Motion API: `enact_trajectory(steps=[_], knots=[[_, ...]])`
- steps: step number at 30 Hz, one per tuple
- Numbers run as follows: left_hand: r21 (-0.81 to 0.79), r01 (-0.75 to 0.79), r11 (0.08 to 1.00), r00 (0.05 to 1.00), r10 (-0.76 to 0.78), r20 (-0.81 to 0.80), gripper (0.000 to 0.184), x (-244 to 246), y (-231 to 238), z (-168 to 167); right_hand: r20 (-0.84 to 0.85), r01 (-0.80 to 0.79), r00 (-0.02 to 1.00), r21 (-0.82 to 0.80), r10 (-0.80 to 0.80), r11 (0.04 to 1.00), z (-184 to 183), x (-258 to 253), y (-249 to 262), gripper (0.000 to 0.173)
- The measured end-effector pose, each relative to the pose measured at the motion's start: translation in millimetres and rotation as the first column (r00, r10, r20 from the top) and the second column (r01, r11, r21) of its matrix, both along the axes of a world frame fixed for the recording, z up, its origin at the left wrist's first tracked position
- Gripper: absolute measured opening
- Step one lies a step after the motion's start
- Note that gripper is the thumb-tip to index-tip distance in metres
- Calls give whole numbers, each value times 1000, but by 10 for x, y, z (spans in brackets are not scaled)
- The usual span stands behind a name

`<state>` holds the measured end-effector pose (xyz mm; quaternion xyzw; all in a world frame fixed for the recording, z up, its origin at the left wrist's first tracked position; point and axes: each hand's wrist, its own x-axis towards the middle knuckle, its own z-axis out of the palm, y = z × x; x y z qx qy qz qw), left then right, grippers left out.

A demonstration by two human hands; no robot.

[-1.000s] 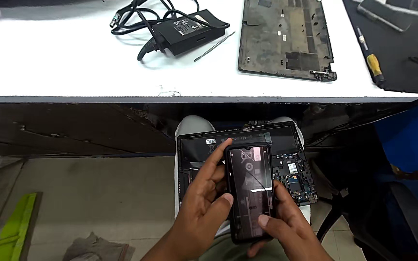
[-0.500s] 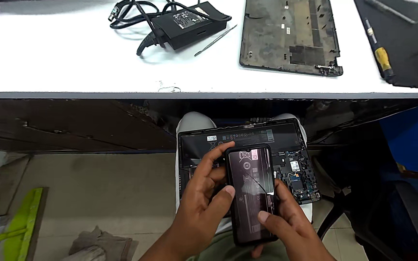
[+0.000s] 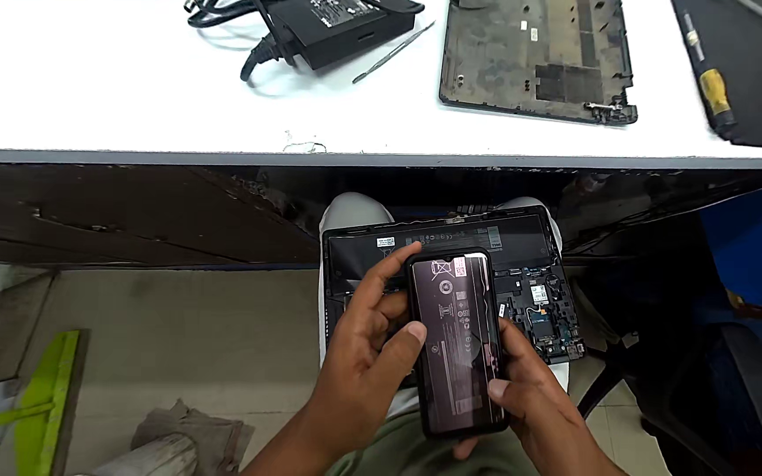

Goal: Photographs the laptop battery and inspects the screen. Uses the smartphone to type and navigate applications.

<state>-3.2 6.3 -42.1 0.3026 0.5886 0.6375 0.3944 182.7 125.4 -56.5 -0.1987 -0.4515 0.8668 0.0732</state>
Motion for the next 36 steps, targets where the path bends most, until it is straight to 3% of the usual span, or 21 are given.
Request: enact_trajectory(steps=[7,11,16,21,36], knots=[[29,8,1000,1000,-9,9,65,-16,5,2,-12,-27,1000,-5,27,1000,13,-13,35,58],[26,16,1000,1000,-16,10,68,-32,12,37,28,-92,995,23,91,996,89,-29,87,76],[33,13,999,1000,-13,4,68,-44,21,70,64,-83,995,197,72,977,61,-76,63,100],[44,11,999,1000,-9,-26,70,-43,3,65,132,-50,991,412,-5,910,-20,-133,8,111],[34,1,999,1000,-1,2,67,-39,-9,27,78,-93,995,378,68,921,-56,-82,36,118]])
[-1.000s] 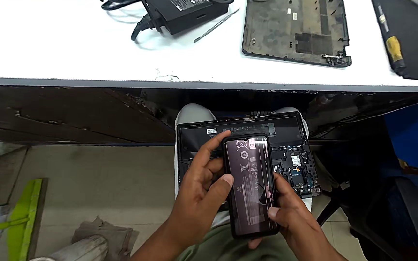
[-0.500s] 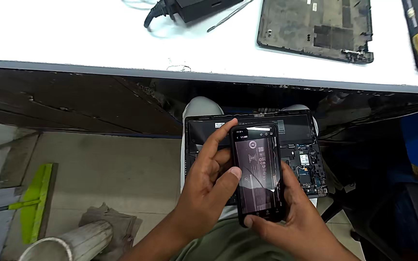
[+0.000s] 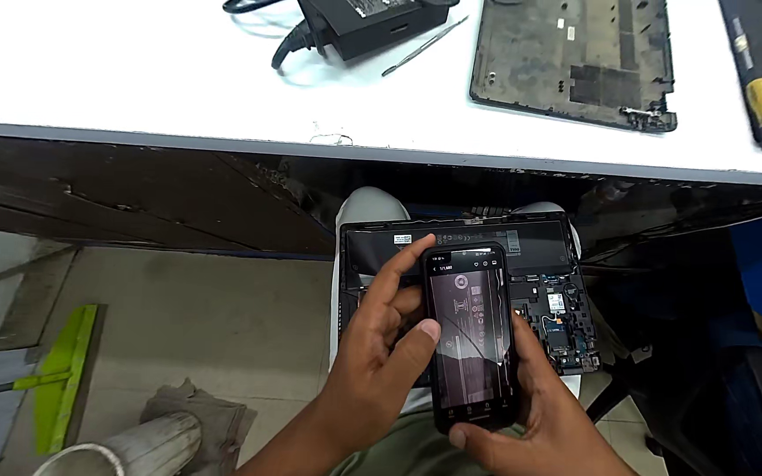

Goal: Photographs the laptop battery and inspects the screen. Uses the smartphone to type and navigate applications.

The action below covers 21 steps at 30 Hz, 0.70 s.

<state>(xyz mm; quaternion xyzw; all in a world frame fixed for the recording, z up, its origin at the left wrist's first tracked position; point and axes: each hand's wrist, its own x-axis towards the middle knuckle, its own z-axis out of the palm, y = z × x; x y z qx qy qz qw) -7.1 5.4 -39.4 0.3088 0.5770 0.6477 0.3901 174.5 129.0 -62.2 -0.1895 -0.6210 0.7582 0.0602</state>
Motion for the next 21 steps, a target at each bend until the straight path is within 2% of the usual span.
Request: enact_trajectory(steps=[13,18,21], knots=[[-12,4,1000,999,-4,-42,68,-4,-12,-25,11,2,1000,40,-2,999,24,11,8,118],[-1,14,1000,999,-14,-49,68,-17,-3,-16,-6,-4,1000,9,5,1000,8,14,12,117],[9,12,1000,999,-11,-39,67,-15,0,-19,-11,-11,1000,-47,10,999,27,9,16,111]])
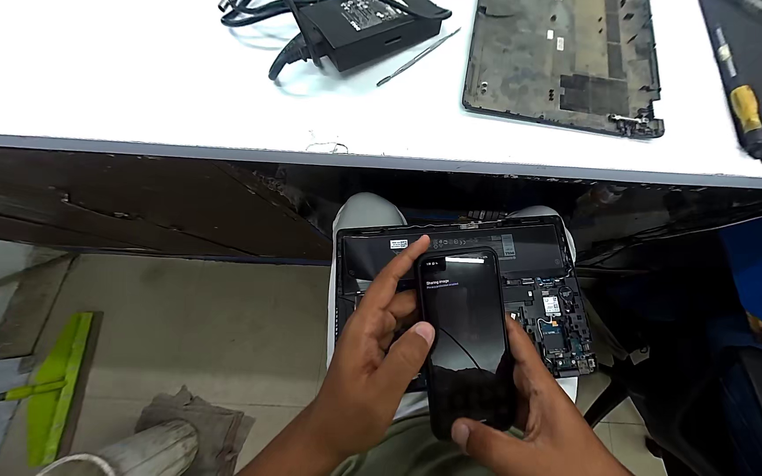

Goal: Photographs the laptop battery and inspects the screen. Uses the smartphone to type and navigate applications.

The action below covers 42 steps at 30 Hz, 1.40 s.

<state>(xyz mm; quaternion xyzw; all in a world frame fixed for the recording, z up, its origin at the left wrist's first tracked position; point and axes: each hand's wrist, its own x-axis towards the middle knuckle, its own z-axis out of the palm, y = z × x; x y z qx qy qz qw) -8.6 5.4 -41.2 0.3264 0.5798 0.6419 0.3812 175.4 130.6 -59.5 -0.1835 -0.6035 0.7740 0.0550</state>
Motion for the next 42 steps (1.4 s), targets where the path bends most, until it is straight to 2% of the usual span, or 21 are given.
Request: enact_trajectory(steps=[5,11,16,24,34,42], knots=[[-11,-2,1000,1000,3,6,68,7,6,14,57,26,998,-93,-21,995,37,-8,-5,92],[-5,9,1000,1000,-9,7,67,10,10,26,126,84,989,-86,-73,993,56,-37,-8,77],[0,9,1000,1000,-9,-3,66,2,23,36,90,72,994,-77,-65,994,42,-25,5,86],[-21,0,1000,1000,0,-13,64,1,9,-7,65,71,996,-102,-64,992,3,-19,-14,89],[-57,-37,998,999,36,-25,55,27,-97,-158,4,99,995,-242,-101,965,-29,39,-323,89],[-61,-117,991,993,115,-34,45,15,-140,-229,-61,47,997,-156,-57,987,-131,67,-427,84]])
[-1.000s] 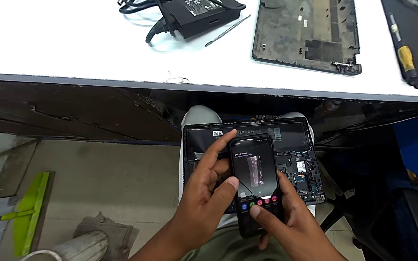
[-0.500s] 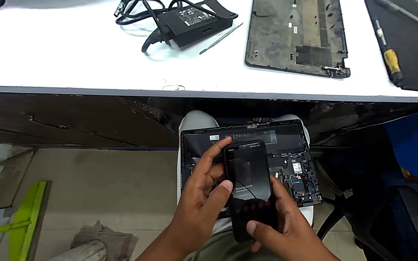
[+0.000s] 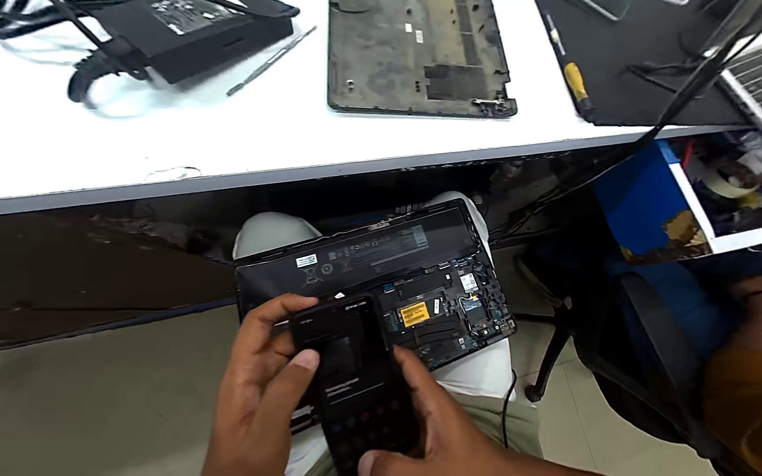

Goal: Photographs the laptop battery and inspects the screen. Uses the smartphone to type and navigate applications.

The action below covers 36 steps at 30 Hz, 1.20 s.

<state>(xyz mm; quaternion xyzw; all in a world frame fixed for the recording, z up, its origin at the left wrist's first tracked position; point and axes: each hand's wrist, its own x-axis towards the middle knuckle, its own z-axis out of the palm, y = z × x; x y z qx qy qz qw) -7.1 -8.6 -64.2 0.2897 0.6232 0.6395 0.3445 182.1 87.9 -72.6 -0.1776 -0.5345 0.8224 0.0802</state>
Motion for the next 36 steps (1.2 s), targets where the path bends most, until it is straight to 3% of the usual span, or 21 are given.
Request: enact_trajectory(steps=[11,17,22,27,36], knots=[[20,28,999,998,-27,-53,51,71,120,3,-119,-187,977,-72,178,980,-149,80,451,80],[54,53,997,998,-51,-37,51,83,186,-54,-118,-113,987,-35,108,993,-162,91,541,69],[51,-51,997,992,56,-110,36,100,349,-15,-70,-110,991,37,112,993,-106,56,503,60],[-71,-144,987,948,117,-294,25,82,411,15,-43,-125,991,44,127,991,-37,54,369,65],[-63,-157,986,955,135,-263,22,83,355,12,-20,-92,996,-19,92,996,-3,54,192,69]])
